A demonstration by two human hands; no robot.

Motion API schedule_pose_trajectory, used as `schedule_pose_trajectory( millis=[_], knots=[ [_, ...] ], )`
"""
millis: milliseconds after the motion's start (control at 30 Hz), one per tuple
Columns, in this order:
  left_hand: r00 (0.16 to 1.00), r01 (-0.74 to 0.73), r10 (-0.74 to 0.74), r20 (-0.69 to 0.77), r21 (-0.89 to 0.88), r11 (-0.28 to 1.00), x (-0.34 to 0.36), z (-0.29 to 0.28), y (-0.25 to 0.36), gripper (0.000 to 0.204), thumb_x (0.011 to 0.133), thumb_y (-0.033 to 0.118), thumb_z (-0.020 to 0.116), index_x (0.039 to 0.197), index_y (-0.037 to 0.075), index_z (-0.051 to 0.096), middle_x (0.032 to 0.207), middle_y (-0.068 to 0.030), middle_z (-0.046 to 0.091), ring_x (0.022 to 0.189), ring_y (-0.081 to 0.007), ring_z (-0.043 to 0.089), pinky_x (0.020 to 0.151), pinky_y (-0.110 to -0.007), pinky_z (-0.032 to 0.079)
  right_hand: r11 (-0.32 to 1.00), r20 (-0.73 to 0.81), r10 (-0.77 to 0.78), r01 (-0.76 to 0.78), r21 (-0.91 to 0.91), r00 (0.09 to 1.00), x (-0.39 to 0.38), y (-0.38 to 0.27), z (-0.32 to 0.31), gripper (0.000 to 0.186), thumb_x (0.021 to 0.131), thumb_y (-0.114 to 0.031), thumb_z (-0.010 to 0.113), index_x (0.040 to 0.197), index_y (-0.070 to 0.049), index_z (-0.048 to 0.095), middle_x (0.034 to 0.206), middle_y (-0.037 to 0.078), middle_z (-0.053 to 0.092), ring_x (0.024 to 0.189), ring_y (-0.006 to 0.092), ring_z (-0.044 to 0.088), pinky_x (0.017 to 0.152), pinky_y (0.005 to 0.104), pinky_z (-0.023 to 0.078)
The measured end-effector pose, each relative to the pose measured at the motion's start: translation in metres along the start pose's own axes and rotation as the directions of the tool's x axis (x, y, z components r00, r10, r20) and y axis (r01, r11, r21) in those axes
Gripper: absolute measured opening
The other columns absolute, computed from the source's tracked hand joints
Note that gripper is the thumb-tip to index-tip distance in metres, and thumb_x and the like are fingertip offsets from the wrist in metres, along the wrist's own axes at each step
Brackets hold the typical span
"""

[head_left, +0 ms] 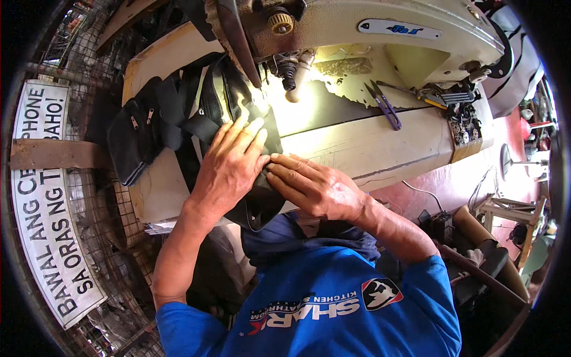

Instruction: Sewing a leather bag using an industrial sewing machine.

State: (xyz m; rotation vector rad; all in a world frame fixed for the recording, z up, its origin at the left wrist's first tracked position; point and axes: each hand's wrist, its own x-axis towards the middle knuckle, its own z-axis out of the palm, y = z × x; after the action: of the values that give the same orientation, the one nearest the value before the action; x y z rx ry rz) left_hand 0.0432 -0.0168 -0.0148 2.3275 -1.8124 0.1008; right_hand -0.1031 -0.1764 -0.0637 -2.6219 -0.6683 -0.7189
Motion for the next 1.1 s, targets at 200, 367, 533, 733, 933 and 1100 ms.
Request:
schedule_pose_trajectory(
  millis=[200, 367, 533, 733, 933, 1100],
  knots=[
    [0.999, 0.017, -0.014, -0.045, 0.045, 0.999, -0.002, 0.008, 0.003, 0.040, 0.088, 0.012, 0.068, 0.125, -0.002, 0.061, 0.129, -0.0182, 0.058, 0.125, -0.0353, 0.053, 0.110, -0.047, 0.041, 1.000, 0.059, 0.000, -0.002, 0.027, 0.998, 0.002, 0.003, -0.005, 0.044, 0.076, -0.015, 0.061, 0.114, 0.006, 0.065, 0.122, 0.021, 0.063, 0.123, 0.0334, 0.059, 0.108, 0.0414, 0.048],
    [0.997, 0.048, -0.048, -0.055, -0.003, 0.999, -0.004, 0.012, -0.001, 0.041, 0.088, 0.010, 0.068, 0.126, -0.001, 0.060, 0.130, -0.0172, 0.058, 0.126, -0.0350, 0.053, 0.111, -0.044, 0.042, 0.999, 0.085, -0.029, 0.027, 0.025, 0.996, 0.005, 0.007, -0.005, 0.041, 0.076, -0.014, 0.061, 0.112, 0.006, 0.066, 0.123, 0.021, 0.062, 0.125, 0.0339, 0.058, 0.108, 0.0412, 0.048],
    [0.997, 0.033, -0.034, -0.072, -0.012, 0.999, -0.004, 0.012, 0.000, 0.040, 0.088, 0.010, 0.068, 0.126, -0.001, 0.061, 0.132, -0.0165, 0.059, 0.127, -0.0349, 0.052, 0.110, -0.043, 0.042, 0.996, 0.121, -0.037, 0.027, 0.081, 0.992, 0.009, 0.008, -0.010, 0.040, 0.076, -0.014, 0.061, 0.110, 0.006, 0.066, 0.122, 0.021, 0.062, 0.124, 0.0345, 0.058, 0.107, 0.0413, 0.048],
    [0.999, 0.004, -0.006, -0.052, -0.027, 1.000, -0.004, 0.015, -0.009, 0.042, 0.088, 0.011, 0.067, 0.128, 0.000, 0.059, 0.133, -0.0163, 0.058, 0.129, -0.0354, 0.051, 0.111, -0.043, 0.041, 0.993, 0.152, 0.005, -0.022, 0.113, 0.988, 0.011, 0.009, -0.012, 0.046, 0.076, -0.012, 0.061, 0.118, 0.008, 0.063, 0.124, 0.021, 0.061, 0.124, 0.0350, 0.057, 0.104, 0.0391, 0.051],
    [0.998, 0.030, -0.032, -0.059, -0.050, 0.998, 0.008, 0.017, -0.019, 0.044, 0.087, 0.012, 0.067, 0.129, 0.001, 0.059, 0.133, -0.0158, 0.058, 0.129, -0.0346, 0.050, 0.111, -0.043, 0.042, 0.995, 0.170, 0.018, -0.034, 0.095, 0.985, 0.017, 0.023, -0.010, 0.045, 0.078, -0.011, 0.060, 0.120, 0.008, 0.063, 0.127, 0.020, 0.061, 0.125, 0.0337, 0.057, 0.103, 0.0390, 0.051],
    [0.994, -0.039, 0.036, -0.107, -0.025, 0.999, 0.020, 0.018, -0.035, 0.044, 0.086, 0.010, 0.063, 0.129, 0.001, 0.059, 0.125, -0.0146, 0.060, 0.124, -0.0344, 0.053, 0.109, -0.042, 0.044, 0.996, 0.167, 0.024, -0.038, 0.080, 0.986, 0.024, 0.038, -0.007, 0.043, 0.081, -0.010, 0.058, 0.120, 0.007, 0.062, 0.127, 0.021, 0.060, 0.123, 0.0327, 0.058, 0.101, 0.0389, 0.052]
  ],
)
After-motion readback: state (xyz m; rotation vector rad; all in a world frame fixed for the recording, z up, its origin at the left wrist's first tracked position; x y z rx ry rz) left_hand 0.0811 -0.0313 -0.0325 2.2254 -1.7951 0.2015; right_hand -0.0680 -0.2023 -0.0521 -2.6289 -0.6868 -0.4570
